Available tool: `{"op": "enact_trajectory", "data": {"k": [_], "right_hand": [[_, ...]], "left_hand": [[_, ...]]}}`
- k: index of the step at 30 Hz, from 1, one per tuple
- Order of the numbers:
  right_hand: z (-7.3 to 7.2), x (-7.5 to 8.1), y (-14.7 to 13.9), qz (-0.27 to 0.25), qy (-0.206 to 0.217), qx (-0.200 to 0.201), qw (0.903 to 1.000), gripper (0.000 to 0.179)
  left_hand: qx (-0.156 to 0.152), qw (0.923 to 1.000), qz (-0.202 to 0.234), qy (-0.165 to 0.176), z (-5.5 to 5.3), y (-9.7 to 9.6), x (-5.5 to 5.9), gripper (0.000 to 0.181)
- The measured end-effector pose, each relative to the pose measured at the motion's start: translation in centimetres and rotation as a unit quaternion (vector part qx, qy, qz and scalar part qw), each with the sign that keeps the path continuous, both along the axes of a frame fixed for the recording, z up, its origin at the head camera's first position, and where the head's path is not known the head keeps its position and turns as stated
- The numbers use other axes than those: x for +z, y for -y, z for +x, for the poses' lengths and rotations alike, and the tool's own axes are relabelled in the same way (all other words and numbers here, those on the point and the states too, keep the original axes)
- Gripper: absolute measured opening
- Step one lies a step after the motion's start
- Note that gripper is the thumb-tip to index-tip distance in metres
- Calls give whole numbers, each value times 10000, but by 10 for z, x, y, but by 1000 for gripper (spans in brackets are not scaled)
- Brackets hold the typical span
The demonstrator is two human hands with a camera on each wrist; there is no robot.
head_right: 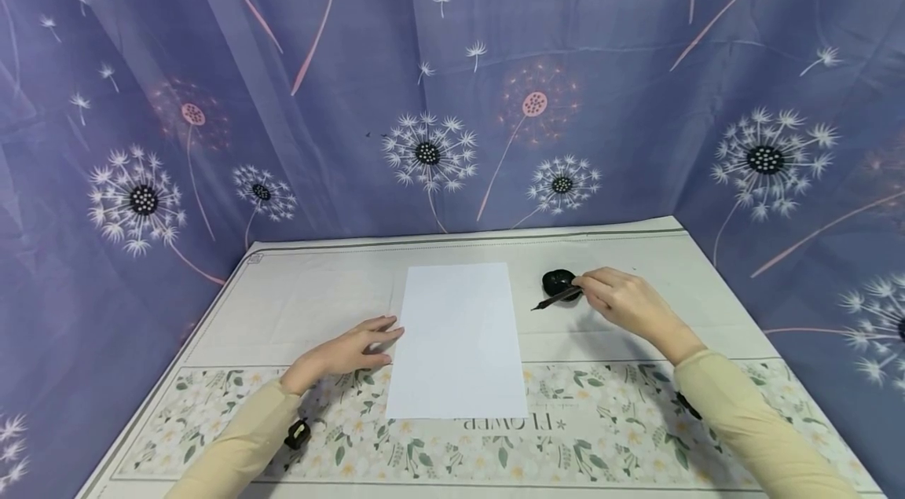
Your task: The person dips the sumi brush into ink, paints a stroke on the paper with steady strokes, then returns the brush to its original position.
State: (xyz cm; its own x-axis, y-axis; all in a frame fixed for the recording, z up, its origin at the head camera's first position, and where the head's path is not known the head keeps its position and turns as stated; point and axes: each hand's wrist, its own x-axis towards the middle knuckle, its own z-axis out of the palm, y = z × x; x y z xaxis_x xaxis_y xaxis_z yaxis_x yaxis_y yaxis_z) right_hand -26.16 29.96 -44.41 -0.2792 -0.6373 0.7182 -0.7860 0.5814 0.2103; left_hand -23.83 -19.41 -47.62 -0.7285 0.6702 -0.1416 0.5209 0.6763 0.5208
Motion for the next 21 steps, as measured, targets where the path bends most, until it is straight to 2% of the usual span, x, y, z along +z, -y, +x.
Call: {"op": "enact_trajectory", "data": {"k": [5, 13, 17, 21], "right_hand": [[-1, 2, -1, -37, 58, -85, 9999, 43], [-5, 4, 2, -503, -4, -44, 9987, 40], [-6, 5, -1, -689, 169, -131, 9974, 40], [-7, 6, -3, -883, 388, -95, 9953, 33]], "left_hand": [[-6, 10000, -9, -2, 0, 0, 1, 57], [7, 10000, -1, -1, -1, 1, -4, 58], [-6, 10000, -27, -45, -1, 2, -5, 58], [-29, 9999, -33, -110, -2, 2, -5, 58]]}}
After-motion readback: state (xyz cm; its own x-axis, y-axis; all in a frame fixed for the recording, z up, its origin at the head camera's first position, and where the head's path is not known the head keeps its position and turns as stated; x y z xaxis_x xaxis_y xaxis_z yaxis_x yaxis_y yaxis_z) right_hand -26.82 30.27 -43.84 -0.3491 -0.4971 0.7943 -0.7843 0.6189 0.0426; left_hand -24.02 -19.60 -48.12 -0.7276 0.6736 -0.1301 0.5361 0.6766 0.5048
